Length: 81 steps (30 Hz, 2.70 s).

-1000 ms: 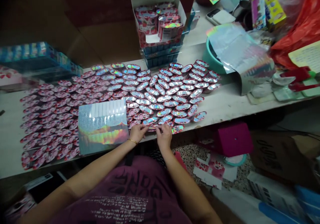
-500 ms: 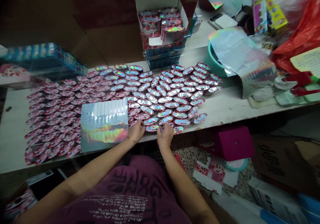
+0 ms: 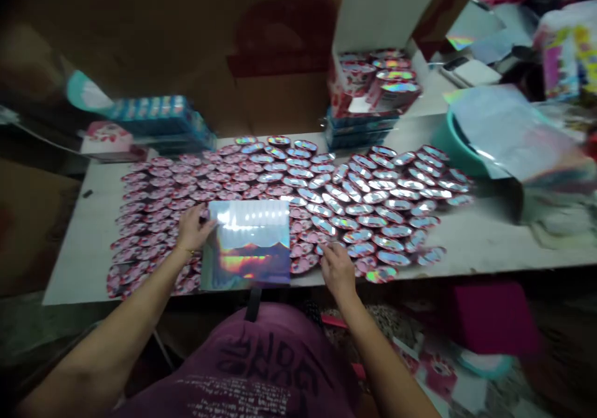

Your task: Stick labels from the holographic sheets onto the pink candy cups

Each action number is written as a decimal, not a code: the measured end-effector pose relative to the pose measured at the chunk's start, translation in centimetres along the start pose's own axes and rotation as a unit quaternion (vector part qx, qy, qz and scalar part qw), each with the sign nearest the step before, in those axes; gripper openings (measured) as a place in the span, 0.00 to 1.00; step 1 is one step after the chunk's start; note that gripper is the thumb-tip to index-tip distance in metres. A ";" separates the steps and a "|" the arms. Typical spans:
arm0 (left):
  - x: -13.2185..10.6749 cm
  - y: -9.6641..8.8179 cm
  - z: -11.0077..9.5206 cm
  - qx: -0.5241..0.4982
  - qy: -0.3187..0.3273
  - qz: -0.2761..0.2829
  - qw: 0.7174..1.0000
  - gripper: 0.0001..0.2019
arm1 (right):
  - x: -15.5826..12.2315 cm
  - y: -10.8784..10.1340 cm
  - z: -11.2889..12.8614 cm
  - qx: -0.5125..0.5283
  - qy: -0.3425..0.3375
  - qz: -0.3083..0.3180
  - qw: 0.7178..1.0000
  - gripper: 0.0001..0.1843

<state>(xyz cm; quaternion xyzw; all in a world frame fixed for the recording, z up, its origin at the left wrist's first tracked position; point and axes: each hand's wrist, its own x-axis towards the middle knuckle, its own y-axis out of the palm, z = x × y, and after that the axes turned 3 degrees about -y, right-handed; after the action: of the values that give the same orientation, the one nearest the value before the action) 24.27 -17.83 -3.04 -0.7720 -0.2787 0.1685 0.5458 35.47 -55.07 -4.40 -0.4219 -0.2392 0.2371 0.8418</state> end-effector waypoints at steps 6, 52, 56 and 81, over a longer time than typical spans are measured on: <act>0.7 0.7 3.9 -0.035 -0.011 0.049 0.998 0.24 | 13.2 10.3 13.7 0.033 -0.132 0.090 0.987 0.17; -12.1 8.2 -28.5 -0.446 -0.132 0.424 0.777 0.16 | -4.6 -7.6 -4.6 0.483 0.421 -0.178 0.746 0.11; -12.4 8.9 -29.7 -0.398 -0.109 0.422 0.807 0.11 | -4.6 -7.3 -5.6 0.472 0.421 -0.162 0.757 0.12; -13.3 13.4 -32.4 -0.025 0.021 0.344 0.938 0.17 | -4.6 -4.9 -10.5 -0.063 0.235 -0.086 0.966 0.07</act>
<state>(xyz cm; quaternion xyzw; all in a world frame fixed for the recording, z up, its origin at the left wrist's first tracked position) 35.40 -53.60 -4.92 -0.8376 0.0109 0.3228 0.4406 39.21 -66.67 -6.84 -0.4959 -0.0845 0.0427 0.8632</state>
